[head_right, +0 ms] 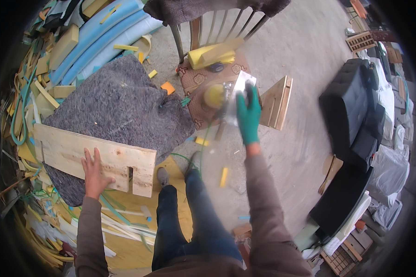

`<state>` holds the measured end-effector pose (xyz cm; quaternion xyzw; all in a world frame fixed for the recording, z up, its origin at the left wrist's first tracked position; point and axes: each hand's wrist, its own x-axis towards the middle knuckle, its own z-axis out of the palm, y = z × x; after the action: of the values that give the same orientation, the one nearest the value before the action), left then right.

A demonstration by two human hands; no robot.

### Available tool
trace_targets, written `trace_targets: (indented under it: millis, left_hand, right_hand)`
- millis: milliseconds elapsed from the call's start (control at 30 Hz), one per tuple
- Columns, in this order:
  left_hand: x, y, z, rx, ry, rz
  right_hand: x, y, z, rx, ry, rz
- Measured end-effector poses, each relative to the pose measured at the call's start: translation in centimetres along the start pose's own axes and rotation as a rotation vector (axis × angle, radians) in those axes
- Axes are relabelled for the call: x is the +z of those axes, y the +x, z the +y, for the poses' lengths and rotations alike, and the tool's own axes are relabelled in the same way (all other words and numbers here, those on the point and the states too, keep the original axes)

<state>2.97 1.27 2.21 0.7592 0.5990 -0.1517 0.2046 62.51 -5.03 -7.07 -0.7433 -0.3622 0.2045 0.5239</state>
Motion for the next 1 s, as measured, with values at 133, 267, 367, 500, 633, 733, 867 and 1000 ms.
trace_targets:
  millis: [133, 267, 367, 500, 633, 733, 867, 1000]
  left_hand:
    - [-0.1, -0.1, -0.1, 0.02, -0.024, 0.012]
    - [-0.2, -0.3, -0.3, -0.006, -0.041, -0.003]
    - [-0.2, -0.4, -0.1, -0.037, -0.035, -0.004]
    - [-0.1, -0.2, 0.0, -0.04, -0.05, -0.007]
    - [-0.1, -0.2, -0.6, 0.061, 0.04, 0.012]
    - [-0.1, -0.4, -0.9, 0.08, 0.065, 0.002]
    - [-0.4, 0.3, -0.9, 0.053, 0.137, -0.036]
    - [-0.3, 2.1, 0.6, 0.441, 0.071, 0.202]
  right_hand:
    - [6.1, 13.8, -0.7, -0.702, -0.701, -0.131]
    - [12.4, 18.7, 2.1, -0.839, -1.294, -0.145]
    - [13.9, 19.3, 2.1, -0.709, -1.377, -0.245]
    - [10.6, 19.4, -5.8, -0.879, -1.054, 0.065]
    - [1.5, 11.3, -16.4, -0.53, -0.372, -0.223]
    - [-2.1, 1.4, -18.8, -0.181, 0.027, -0.398]
    - [-1.7, -14.6, -14.9, 0.349, 0.214, -0.349]
    - [3.4, -28.2, -9.6, 0.765, 0.518, -0.156]
